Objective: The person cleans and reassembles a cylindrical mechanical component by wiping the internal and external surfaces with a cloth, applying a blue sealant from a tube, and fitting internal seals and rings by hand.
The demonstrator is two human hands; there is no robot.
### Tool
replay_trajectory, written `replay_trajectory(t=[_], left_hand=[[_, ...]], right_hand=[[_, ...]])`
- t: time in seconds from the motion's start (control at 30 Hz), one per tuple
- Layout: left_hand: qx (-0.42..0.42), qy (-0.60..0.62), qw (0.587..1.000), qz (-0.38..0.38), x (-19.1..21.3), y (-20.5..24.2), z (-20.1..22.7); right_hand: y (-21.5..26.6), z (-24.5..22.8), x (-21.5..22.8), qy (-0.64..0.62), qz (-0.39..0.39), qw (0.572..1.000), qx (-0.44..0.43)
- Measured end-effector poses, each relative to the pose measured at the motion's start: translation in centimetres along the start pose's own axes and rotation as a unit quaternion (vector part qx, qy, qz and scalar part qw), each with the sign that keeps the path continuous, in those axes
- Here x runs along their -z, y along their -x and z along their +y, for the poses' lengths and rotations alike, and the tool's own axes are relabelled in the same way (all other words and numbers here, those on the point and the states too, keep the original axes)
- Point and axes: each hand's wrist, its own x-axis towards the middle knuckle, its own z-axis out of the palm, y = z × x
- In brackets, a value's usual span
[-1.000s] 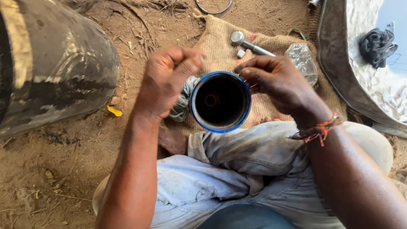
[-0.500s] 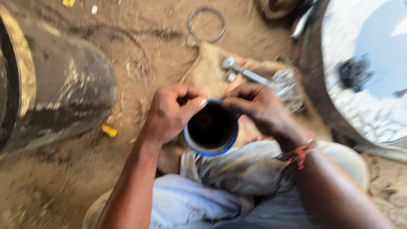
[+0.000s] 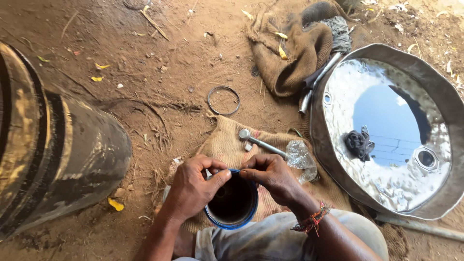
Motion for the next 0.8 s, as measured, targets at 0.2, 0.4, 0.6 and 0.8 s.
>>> replay_trajectory(t=[0.2,0.4,0.6,0.8], left_hand=[[-0.015,-0.009,1.000,0.008,-0.2,0.1,-0.2],[0.009,0.074,0.997,-0.024,0.0,-0.1,-1.9],[0.035,0.079,0.996,-0.038,0.0,0.0,-1.5],[-0.012,0.007,1.000,-0.007,-0.2,0.3,-0.5]], right_hand=[[-0.1,-0.2,-0.1,0.044,0.022,0.999,-0.002],[0.3,-0.1,-0.1,0.027,0.022,0.999,-0.031],[0.0,0.1,-0.1,-0.006,0.003,1.000,-0.019],[-0.1,0.6,0.2,-0.032,-0.020,0.999,-0.008]])
